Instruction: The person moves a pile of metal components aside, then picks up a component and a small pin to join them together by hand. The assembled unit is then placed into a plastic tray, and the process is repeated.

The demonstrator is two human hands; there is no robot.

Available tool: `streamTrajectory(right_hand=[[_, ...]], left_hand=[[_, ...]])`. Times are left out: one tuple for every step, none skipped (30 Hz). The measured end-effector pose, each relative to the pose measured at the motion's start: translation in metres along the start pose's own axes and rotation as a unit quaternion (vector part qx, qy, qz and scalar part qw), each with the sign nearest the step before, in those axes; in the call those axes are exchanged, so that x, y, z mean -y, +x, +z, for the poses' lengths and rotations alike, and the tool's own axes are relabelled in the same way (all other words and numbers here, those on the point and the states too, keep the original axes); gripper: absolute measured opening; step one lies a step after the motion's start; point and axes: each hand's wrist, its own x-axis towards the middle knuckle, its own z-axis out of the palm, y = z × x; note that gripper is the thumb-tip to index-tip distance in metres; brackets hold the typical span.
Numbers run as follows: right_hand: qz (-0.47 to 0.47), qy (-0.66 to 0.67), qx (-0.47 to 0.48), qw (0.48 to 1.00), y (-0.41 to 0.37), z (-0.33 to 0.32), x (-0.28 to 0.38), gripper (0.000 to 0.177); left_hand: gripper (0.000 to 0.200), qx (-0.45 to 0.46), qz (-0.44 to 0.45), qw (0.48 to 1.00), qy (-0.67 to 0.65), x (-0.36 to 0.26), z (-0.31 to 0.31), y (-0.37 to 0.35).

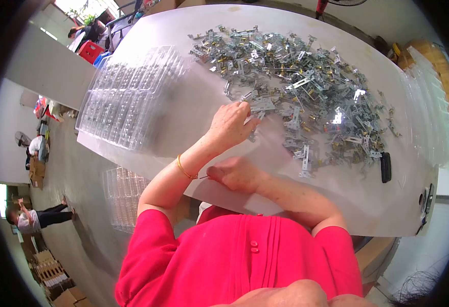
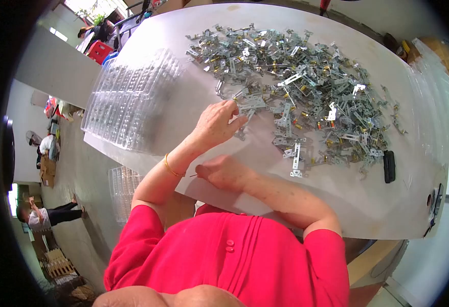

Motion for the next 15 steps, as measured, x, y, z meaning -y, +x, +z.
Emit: streamTrajectory(right_hand=[[0.024,0.007,0.021,0.999,0.0,-0.001,0.001,0.017],[0.023,0.009,0.023,0.999,0.0,0.0,0.001,0.018],[0.022,0.011,0.025,0.999,0.0,0.003,-0.001,0.02],[0.021,0.012,0.026,0.999,0.001,0.006,-0.004,0.022],[0.016,0.03,0.006,0.999,0.001,0.012,-0.007,0.02],[0.01,0.047,-0.012,0.999,0.002,0.018,-0.009,0.019],[0.004,0.065,-0.029,0.997,0.002,0.023,-0.012,0.017],[-0.026,0.049,-0.042,0.998,0.001,0.026,-0.017,0.016],[-0.054,0.034,-0.054,0.996,0.001,0.024,-0.017,0.015],[-0.082,0.019,-0.066,0.994,0.0,0.023,-0.018,0.014],[-0.071,0.013,-0.045,0.996,-0.001,0.021,-0.019,0.015],[-0.06,0.007,-0.022,0.998,-0.002,0.018,-0.018,0.015],[-0.049,0.001,0.0,0.999,-0.002,0.015,-0.018,0.016],[-0.04,0.022,-0.006,0.999,-0.002,0.014,-0.018,0.015],[-0.033,0.043,-0.011,0.998,-0.002,0.013,-0.018,0.015]], left_hand=[[0.034,0.007,-0.005,1.0,0.01,0.0,0.006,0.004],[0.035,0.018,-0.005,1.0,0.019,-0.001,0.011,0.006],[0.037,0.029,-0.004,0.999,0.028,-0.002,0.015,0.007],[0.039,0.038,-0.003,0.999,0.038,-0.003,0.018,0.008],[0.039,0.046,-0.007,0.998,0.033,-0.003,0.022,0.009],[0.039,0.052,-0.012,0.998,0.027,-0.004,0.025,0.009],[0.039,0.058,-0.018,0.998,0.021,-0.004,0.026,0.009],[0.037,0.07,-0.026,0.997,0.025,-0.004,0.027,0.009],[0.036,0.083,-0.035,0.996,0.029,-0.006,0.026,0.009],[0.034,0.096,-0.043,0.994,0.032,-0.007,0.024,0.009],[0.031,0.095,-0.047,0.994,-0.016,-0.008,0.02,0.007],[0.027,0.095,-0.052,0.992,-0.065,-0.011,0.011,0.005],[0.024,0.092,-0.057,0.988,-0.113,-0.01,0.004,0.003],[0.021,0.088,-0.071,0.972,-0.207,-0.004,-0.001,0.002],[0.019,0.082,-0.085,0.947,-0.297,0.004,-0.006,0.003]])
